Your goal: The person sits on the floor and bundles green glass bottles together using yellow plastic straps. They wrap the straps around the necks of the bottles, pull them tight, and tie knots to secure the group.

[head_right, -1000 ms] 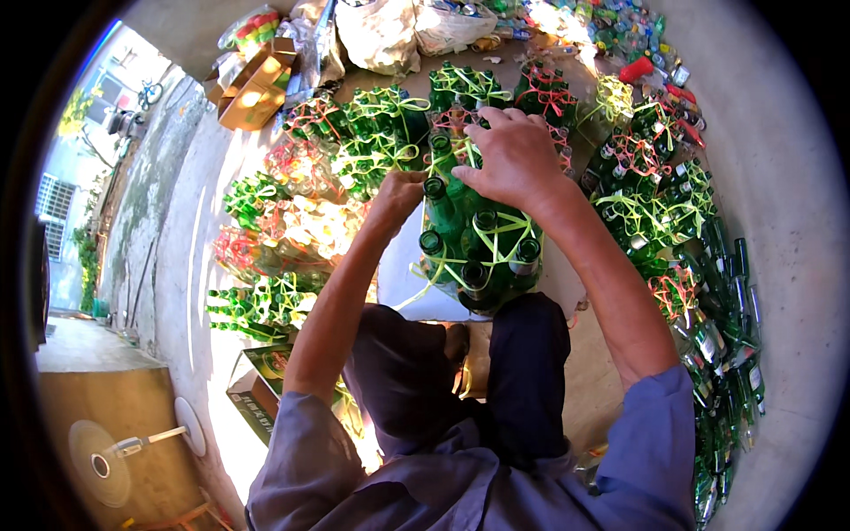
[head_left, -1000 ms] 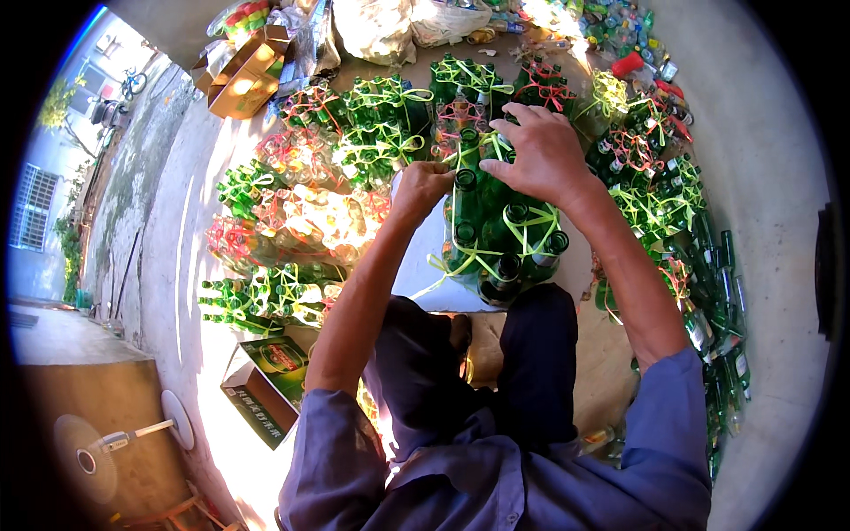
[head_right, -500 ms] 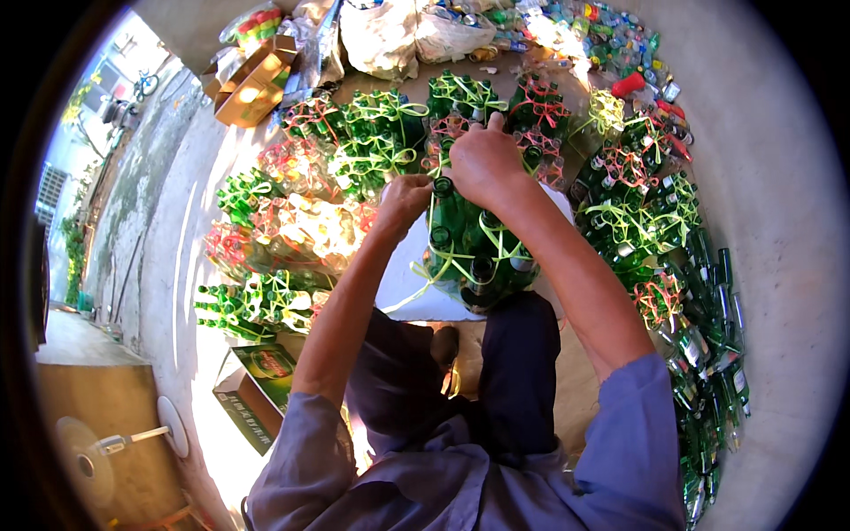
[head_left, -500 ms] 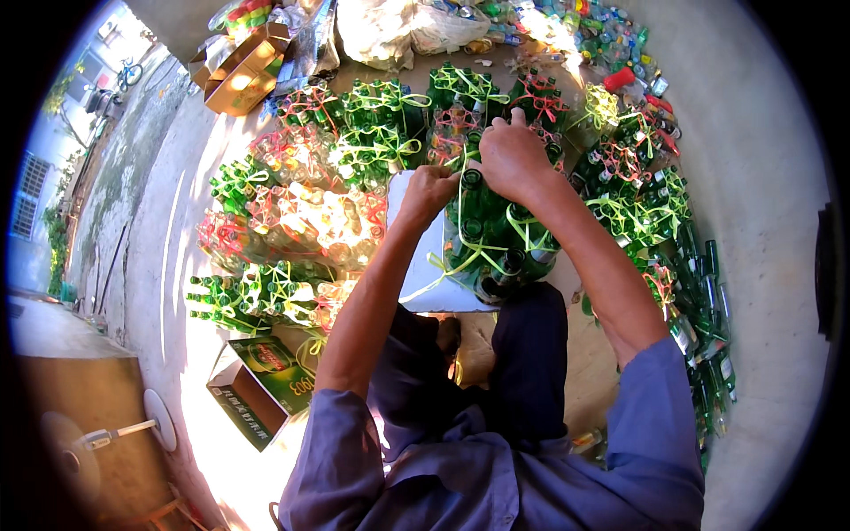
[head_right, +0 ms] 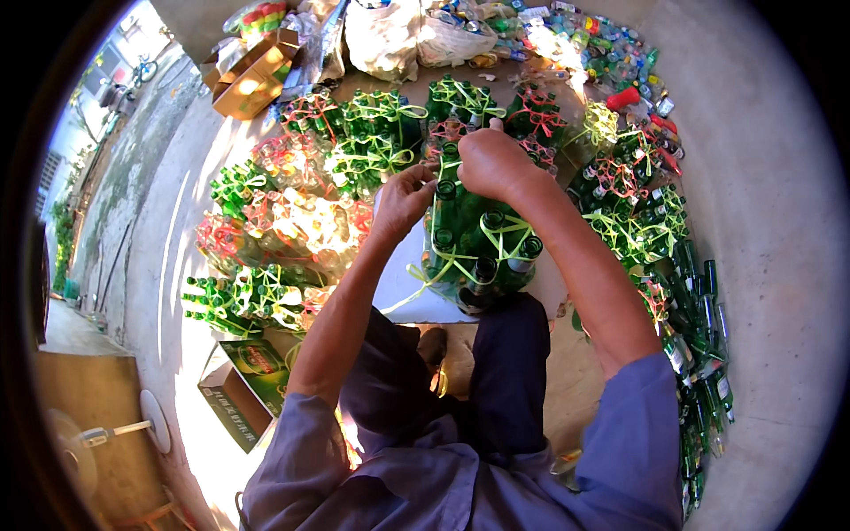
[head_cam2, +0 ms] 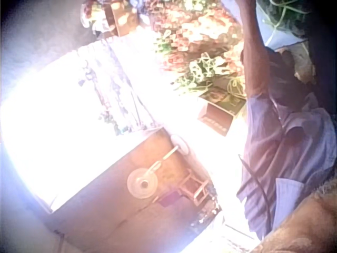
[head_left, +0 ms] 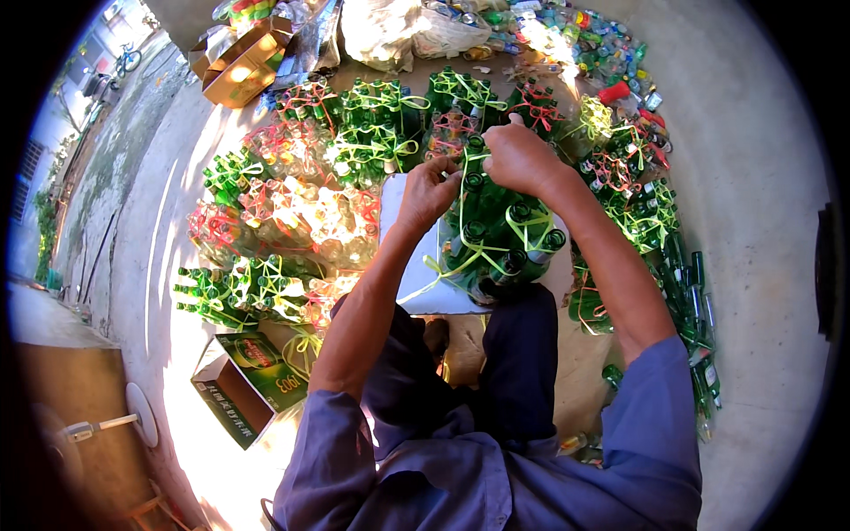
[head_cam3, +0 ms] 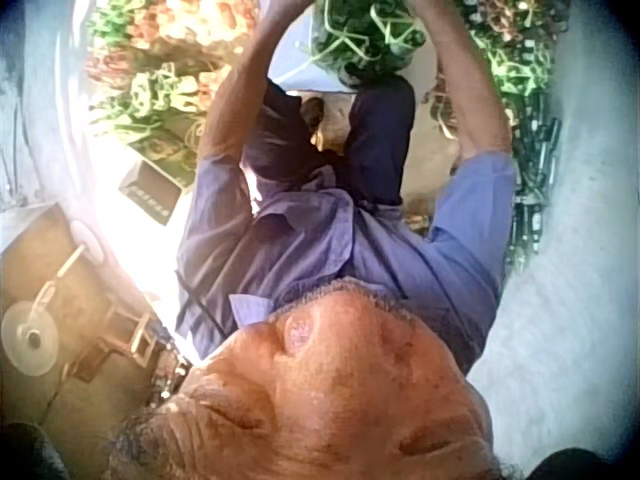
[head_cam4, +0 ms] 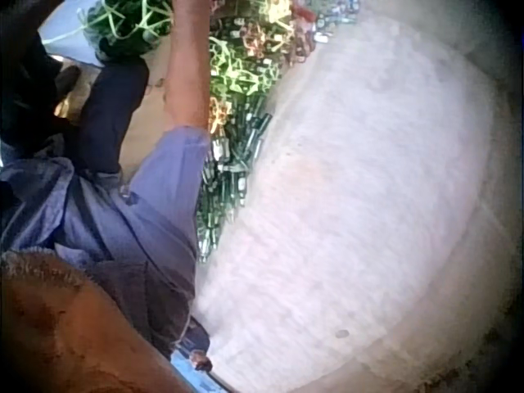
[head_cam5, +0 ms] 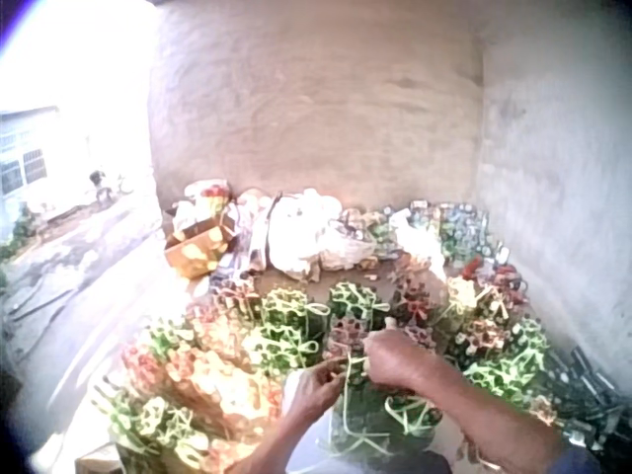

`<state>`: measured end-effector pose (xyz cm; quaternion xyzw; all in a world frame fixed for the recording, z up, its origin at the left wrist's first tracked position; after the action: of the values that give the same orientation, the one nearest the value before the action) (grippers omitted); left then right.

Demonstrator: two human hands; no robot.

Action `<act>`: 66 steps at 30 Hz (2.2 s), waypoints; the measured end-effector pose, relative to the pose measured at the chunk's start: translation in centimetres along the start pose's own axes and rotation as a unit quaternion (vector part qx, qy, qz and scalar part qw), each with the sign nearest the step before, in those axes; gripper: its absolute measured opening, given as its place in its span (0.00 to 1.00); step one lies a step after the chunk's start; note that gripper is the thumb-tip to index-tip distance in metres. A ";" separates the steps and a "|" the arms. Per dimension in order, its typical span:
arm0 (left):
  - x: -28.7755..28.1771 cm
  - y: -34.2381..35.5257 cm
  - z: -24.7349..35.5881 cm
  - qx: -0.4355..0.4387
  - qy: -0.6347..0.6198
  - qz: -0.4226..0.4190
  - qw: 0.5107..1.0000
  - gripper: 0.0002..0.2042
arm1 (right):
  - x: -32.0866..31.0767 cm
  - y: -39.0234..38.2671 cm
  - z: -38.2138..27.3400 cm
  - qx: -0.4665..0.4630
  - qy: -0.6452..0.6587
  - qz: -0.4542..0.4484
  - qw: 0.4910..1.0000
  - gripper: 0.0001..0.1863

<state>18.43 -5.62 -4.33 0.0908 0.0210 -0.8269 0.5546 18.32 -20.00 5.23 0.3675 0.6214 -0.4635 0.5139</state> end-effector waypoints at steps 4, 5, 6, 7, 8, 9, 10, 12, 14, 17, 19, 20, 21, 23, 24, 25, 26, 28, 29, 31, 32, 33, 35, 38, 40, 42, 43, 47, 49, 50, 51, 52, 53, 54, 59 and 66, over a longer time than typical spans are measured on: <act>-0.1 0.6 -0.3 0.033 0.024 0.028 0.999 0.04 | -0.9 -0.5 0.4 -0.041 0.064 0.089 0.993 0.18; -0.2 0.7 -0.2 0.039 0.039 0.036 0.998 0.04 | -1.3 -0.6 0.5 -0.046 0.073 0.102 0.991 0.19; 0.1 0.6 0.4 0.043 0.054 0.042 0.997 0.04 | -1.4 -0.9 0.8 -0.047 0.082 0.114 0.989 0.20; 0.3 0.6 1.0 0.048 0.070 0.048 0.995 0.04 | -1.2 -1.0 1.3 -0.054 0.085 0.120 0.988 0.21; 0.6 0.6 1.5 0.053 0.086 0.053 0.993 0.04 | -1.0 -0.9 2.0 -0.062 0.088 0.126 0.986 0.21; 0.4 0.6 1.8 0.081 0.084 0.074 0.990 0.04 | -1.3 -0.7 1.8 -0.075 0.091 0.133 0.984 0.22; 0.3 0.6 2.0 0.110 0.082 0.095 0.986 0.04 | -1.4 -0.7 1.8 -0.068 0.107 0.122 0.984 0.22; 0.1 0.8 2.1 0.151 0.092 0.129 0.976 0.04 | -1.9 -0.9 1.9 -0.052 0.137 0.099 0.984 0.21; 0.1 1.2 2.0 0.174 0.114 0.154 0.966 0.04 | -2.3 -1.1 1.9 -0.042 0.137 0.081 0.986 0.20; -0.5 2.3 0.1 0.156 0.176 0.176 0.956 0.06 | -2.4 -0.9 1.6 -0.054 0.140 0.081 0.985 0.20; -0.3 3.2 -0.2 0.126 0.196 0.153 0.960 0.06 | -2.1 -0.9 2.0 -0.063 0.135 0.100 0.984 0.20; -0.1 3.7 -0.4 0.111 0.194 0.129 0.966 0.07 | -1.6 -0.8 2.3 -0.068 0.131 0.117 0.982 0.20; -0.1 4.1 -0.6 0.095 0.193 0.106 0.971 0.07 | -1.6 -0.7 2.1 -0.075 0.126 0.134 0.980 0.21; -0.6 4.9 -0.8 0.076 0.242 0.065 0.965 0.08 | -1.6 -0.7 2.1 -0.075 0.129 0.136 0.979 0.21; -0.6 5.1 -0.7 0.072 0.240 0.052 0.967 0.09 | -1.7 -0.8 2.1 -0.073 0.130 0.135 0.980 0.21; -0.6 5.2 -0.4 0.068 0.239 0.039 0.968 0.09 | -1.7 -0.9 2.1 -0.072 0.133 0.135 0.979 0.21; -0.6 5.6 -0.5 0.056 0.244 0.015 0.968 0.10 | -1.8 -1.0 2.2 -0.071 0.136 0.135 0.979 0.21; -0.6 5.7 -0.3 0.057 0.267 0.025 0.962 0.10 | -1.8 -1.0 2.4 -0.066 0.147 0.136 0.978 0.21; -0.6 5.7 -0.3 0.058 0.279 0.030 0.958 0.10 | -1.7 -0.9 2.5 -0.061 0.154 0.136 0.977 0.21; -0.8 6.3 -0.9 0.064 0.266 0.008 0.962 0.11 | -1.7 -0.8 2.5 -0.056 0.166 0.137 0.975 0.21; -1.0 6.6 -1.0 0.075 0.259 -0.002 0.963 0.11 | -1.8 -0.8 2.5 -0.055 0.170 0.139 0.974 0.21; -1.0 6.8 -1.0 0.085 0.252 -0.014 0.964 0.12 | -1.8 -0.8 2.6 -0.052 0.176 0.140 0.973 0.21; -1.3 7.7 -1.7 0.034 0.250 -0.053 0.966 0.13 | -2.1 -0.9 2.6 -0.056 0.185 0.140 0.971 0.20; -1.4 8.2 -1.8 0.023 0.209 -0.081 0.974 0.13 | -1.6 -0.9 2.9 -0.062 0.164 0.151 0.973 0.19; -0.4 8.2 0.0 0.045 0.218 -0.102 0.969 0.10 | -0.8 -1.1 3.5 -0.059 0.157 0.168 0.972 0.18; 0.0 9.0 0.5 0.044 0.293 -0.132 0.946 0.09 | -0.5 -1.2 3.9 -0.051 0.155 0.182 0.970 0.17; -2.4 10.6 -1.6 0.286 0.567 -0.152 0.757 0.10 | -1.5 0.2 1.8 -0.078 0.157 0.194 0.965 0.17; 0.4 11.4 1.6 0.169 0.386 -0.181 0.889 0.08 | -0.4 -1.1 3.6 -0.049 0.153 0.187 0.969 0.17; -0.3 12.8 1.4 0.127 0.502 -0.209 0.829 0.08 | -0.9 -1.1 2.8 -0.050 0.162 0.193 0.966 0.17; -2.2 14.6 -1.1 0.089 0.523 -0.164 0.832 0.10 | -1.1 -0.7 2.0 -0.065 0.166 0.209 0.961 0.17; -0.7 14.5 -0.7 0.056 0.490 -0.133 0.860 0.10 | -0.3 -1.2 3.0 -0.055 0.168 0.218 0.960 0.17; 0.9 13.5 1.3 0.025 0.457 -0.101 0.883 0.10 | 0.2 -1.9 4.0 -0.044 0.167 0.229 0.958 0.17; 1.3 12.9 2.6 -0.010 0.427 -0.060 0.902 0.09 | 0.3 -2.2 4.3 -0.037 0.163 0.225 0.960 0.16; -1.3 14.4 0.5 0.033 0.402 -0.025 0.915 0.07 | -0.3 -1.8 3.5 -0.048 0.163 0.224 0.960 0.16; -11.7 16.7 -5.2 -0.093 0.148 0.224 0.959 0.05 | -0.2 -1.4 3.6 -0.047 0.218 0.232 0.947 0.14; -26.1 9.1 -6.4 -0.102 -0.302 0.339 0.885 0.08 | -0.1 -2.6 3.9 -0.027 0.219 0.243 0.944 0.12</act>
<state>37.26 15.53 -5.50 -0.2185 -0.0952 -0.5691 0.7870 17.08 -24.54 5.68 0.5862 0.6223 -0.2157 0.4718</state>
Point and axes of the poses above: each hand's wrist, its own y-axis towards the middle knuckle, its own x-axis out of the palm, z = x × y, the point moved 6 cm from there along y, towards the middle knuckle, and after that the axes turned 4 degrees about -z, right-handed, at the moved point
